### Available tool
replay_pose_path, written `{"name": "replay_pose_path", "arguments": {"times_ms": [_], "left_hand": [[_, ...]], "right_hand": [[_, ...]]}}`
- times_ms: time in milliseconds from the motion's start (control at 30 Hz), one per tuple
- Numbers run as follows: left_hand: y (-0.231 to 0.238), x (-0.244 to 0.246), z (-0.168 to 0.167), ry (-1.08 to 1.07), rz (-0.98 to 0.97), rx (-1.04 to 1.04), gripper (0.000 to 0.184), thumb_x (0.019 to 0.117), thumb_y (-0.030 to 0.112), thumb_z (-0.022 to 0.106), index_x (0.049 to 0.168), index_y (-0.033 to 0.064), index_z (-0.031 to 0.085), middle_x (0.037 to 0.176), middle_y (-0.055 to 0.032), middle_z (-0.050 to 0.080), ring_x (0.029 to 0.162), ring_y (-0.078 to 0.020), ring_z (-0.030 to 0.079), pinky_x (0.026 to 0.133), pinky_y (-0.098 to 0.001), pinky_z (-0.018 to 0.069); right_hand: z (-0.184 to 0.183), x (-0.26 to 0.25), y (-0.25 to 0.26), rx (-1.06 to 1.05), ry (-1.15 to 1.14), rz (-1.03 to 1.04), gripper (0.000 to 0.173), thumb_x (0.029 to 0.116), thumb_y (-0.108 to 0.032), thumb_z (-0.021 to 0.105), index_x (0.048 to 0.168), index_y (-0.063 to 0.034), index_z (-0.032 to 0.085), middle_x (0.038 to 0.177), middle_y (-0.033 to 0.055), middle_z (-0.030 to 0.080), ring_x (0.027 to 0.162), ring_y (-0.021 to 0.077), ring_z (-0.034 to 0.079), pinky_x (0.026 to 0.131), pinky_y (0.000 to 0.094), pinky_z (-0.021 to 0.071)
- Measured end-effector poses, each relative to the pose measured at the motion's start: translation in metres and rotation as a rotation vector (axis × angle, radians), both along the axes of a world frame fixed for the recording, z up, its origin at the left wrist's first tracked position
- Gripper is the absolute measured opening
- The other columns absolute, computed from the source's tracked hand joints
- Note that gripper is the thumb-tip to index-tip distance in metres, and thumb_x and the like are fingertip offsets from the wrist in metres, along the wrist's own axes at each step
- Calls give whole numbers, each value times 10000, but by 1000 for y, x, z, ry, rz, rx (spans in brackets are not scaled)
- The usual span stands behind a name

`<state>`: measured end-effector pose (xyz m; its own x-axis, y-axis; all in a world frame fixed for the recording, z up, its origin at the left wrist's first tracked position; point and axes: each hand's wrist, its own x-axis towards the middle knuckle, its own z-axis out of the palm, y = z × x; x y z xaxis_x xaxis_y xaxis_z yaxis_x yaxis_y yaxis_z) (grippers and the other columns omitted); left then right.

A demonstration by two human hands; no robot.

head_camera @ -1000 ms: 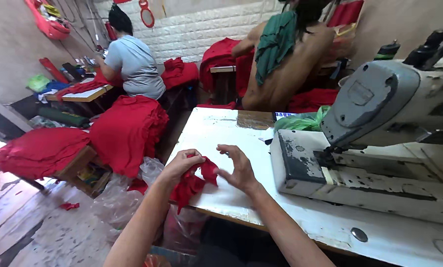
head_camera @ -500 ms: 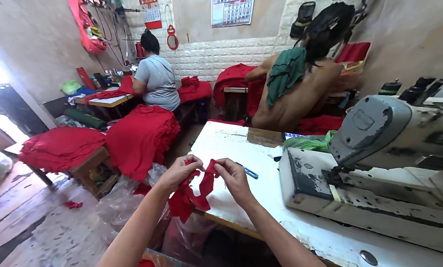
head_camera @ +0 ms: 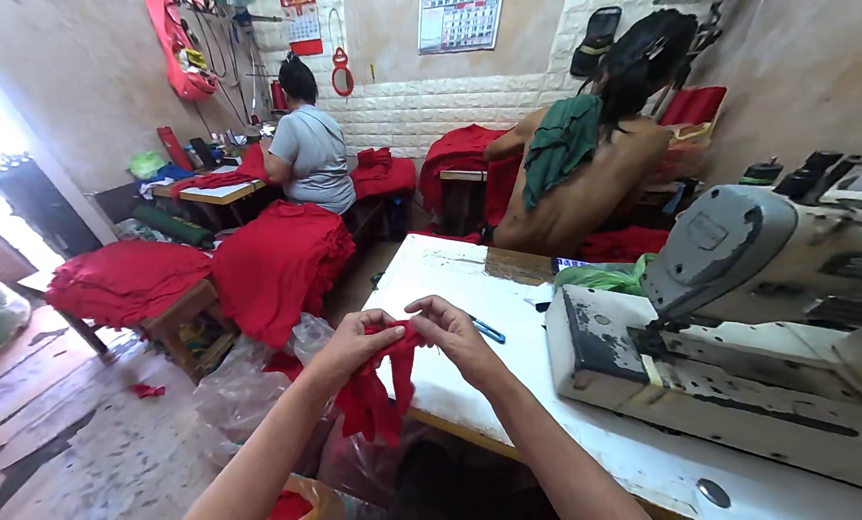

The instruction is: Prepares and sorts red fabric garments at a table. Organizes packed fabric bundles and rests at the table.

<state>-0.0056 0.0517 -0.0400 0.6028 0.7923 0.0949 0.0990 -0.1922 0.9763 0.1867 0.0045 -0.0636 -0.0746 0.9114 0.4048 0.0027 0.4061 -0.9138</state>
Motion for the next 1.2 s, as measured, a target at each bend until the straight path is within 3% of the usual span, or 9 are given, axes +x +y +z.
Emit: {"name": "replay_pose_path", "arguments": {"times_ms": [100,233,400,500,667,767,900,1033,1200], "left_hand": [[-3,-2,1,-61,75,-61,107,1026,110,597,961,59,666,719,50,635,518,1,541,482,-159,474],[-3,-5,-2,-62,45,-59,73,1008,92,622,975,61,679,742,49,653,526,3,556,483,-155,485],[-6,-2,-9,82,6,220,559,900,181,728,1387,59,483,1033,-20,676,699,-46,636,573,-204,529],[-13,0,-12,127,115,452,297,1016,229,621,1229,22,632,1063,-45,697,776,-40,654,695,-222,551],[-13,-1,-14,21,220,394,189,1049,197,572,1018,63,701,827,35,662,607,14,582,575,-162,512],[-16,-4,-11,-83,178,331,161,1034,177,587,984,68,695,820,14,661,650,-37,604,602,-209,524],[-26,-4,4,-213,178,356,160,1035,140,579,1022,28,693,921,-32,684,803,-67,646,750,-254,558],[-29,-19,11,-243,233,473,152,1011,83,587,1002,-29,691,940,-66,688,883,-77,643,841,-280,539],[-55,-84,15,33,256,591,229,1030,117,578,1174,-46,648,1078,-128,686,993,-137,661,890,-309,546]], "right_hand": [[-4,1,1,-4,46,4,271,942,-25,641,1193,68,599,1020,74,685,893,89,672,819,258,574],[-7,0,1,18,110,-54,135,1005,-47,567,1031,17,683,851,-1,694,749,33,638,709,201,531],[-2,-2,1,-11,59,-98,132,1003,-82,601,935,-1,679,771,-16,678,695,12,627,682,194,530],[-4,-4,2,4,-33,-105,226,1041,-156,558,892,-20,661,732,-27,633,675,14,604,672,210,520],[-13,-5,6,120,-145,-180,238,1040,-187,568,881,-56,686,730,-39,641,679,8,599,666,208,509],[-21,-15,9,293,-65,-129,263,1009,-278,606,1159,-64,639,1137,6,676,1082,85,629,945,323,526],[-32,-55,-2,258,38,45,955,932,-649,601,1584,-80,197,1446,6,542,1292,83,556,1070,326,510],[-32,-95,-27,166,143,163,521,1014,-171,610,1460,-80,357,1146,2,657,987,103,684,866,323,612],[-25,-111,-38,-73,179,319,158,1054,-110,498,1195,-121,569,905,-62,707,763,33,687,711,216,604]]}}
